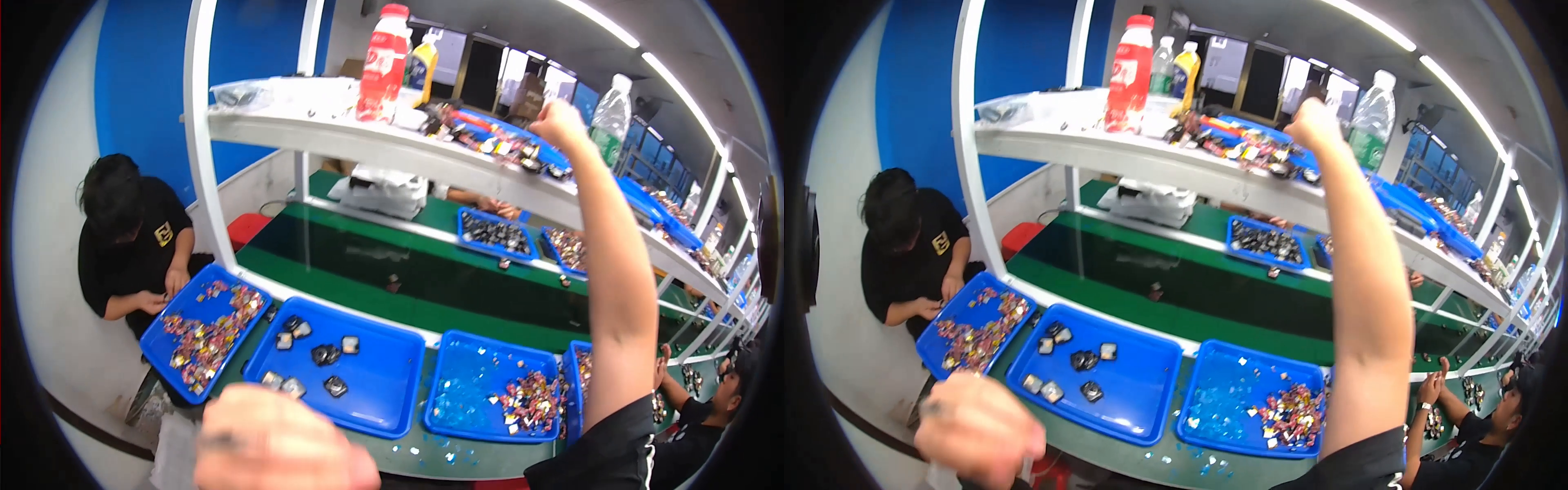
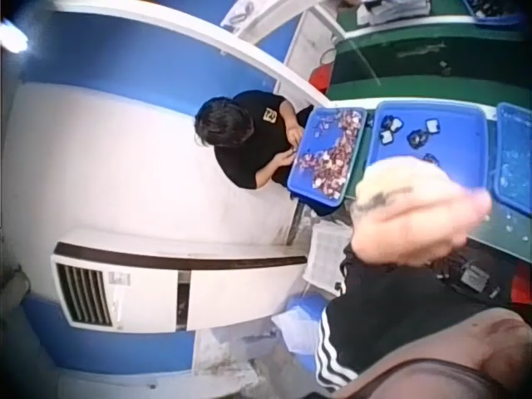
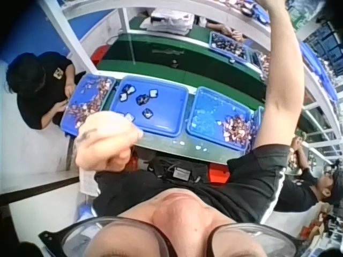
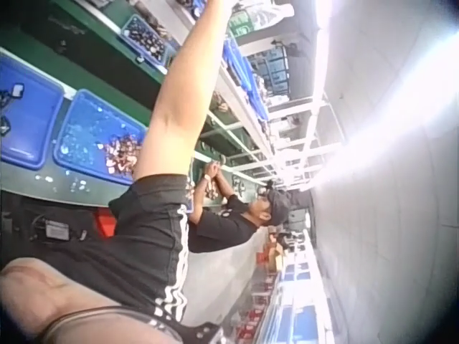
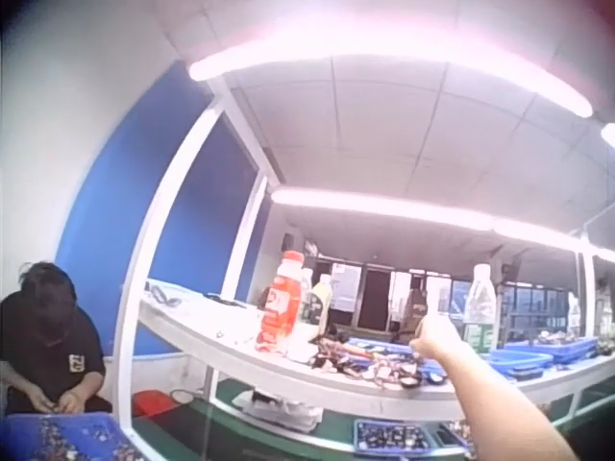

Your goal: Inspecting and assembling components of smartwatches at a production line.

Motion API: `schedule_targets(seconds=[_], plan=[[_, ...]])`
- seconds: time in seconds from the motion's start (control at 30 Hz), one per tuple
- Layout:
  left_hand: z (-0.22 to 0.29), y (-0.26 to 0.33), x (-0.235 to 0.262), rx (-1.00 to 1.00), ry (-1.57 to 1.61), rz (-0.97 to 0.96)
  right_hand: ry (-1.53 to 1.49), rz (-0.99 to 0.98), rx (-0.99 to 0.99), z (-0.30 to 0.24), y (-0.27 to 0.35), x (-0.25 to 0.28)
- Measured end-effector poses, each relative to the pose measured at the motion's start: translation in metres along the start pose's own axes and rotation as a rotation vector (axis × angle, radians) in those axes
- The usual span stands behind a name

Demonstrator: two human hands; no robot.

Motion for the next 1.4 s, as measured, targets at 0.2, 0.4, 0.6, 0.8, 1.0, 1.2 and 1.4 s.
schedule_targets(seconds=[0.2, 0.4, 0.6, 0.8, 1.0, 1.2, 1.4], plan=[[-0.155, 0.103, -0.003, 0.932, -0.515, 0.102, -0.578, 0.270, 0.369, -0.071, 0.110, 0.062], [-0.198, 0.172, -0.047, 1.060, -0.677, -0.513, -0.583, -0.525, 0.679, -0.159, 0.336, 0.048], [-0.245, 0.170, -0.077, 1.014, -0.752, -0.686, -0.864, -0.887, 0.425, -0.110, 0.483, -0.016], [-0.255, 0.169, -0.058, 1.225, -0.350, -0.387, -0.834, -0.827, 0.030, -0.030, 0.503, -0.005], [-0.244, 0.123, -0.154, 1.237, 0.971, 0.268, -0.501, -0.468, -0.007, -0.015, 0.492, -0.054], [-0.197, 0.125, -0.250, 1.477, 1.203, -0.001, -0.547, -0.385, 0.010, -0.020, 0.495, -0.088], [-0.184, 0.131, -0.255, 1.461, 0.958, -0.161, -1.156, -0.338, -0.540, -0.034, 0.489, -0.049]])
Point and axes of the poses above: each hand's wrist, its own y-axis away from the middle knuckle, its own x-axis out of the back of the hand, z = x × y, the point moved 4 cm from there along -y, towards the middle knuckle, and after that the axes turned 7 degrees about x, right-handed, at the moved point
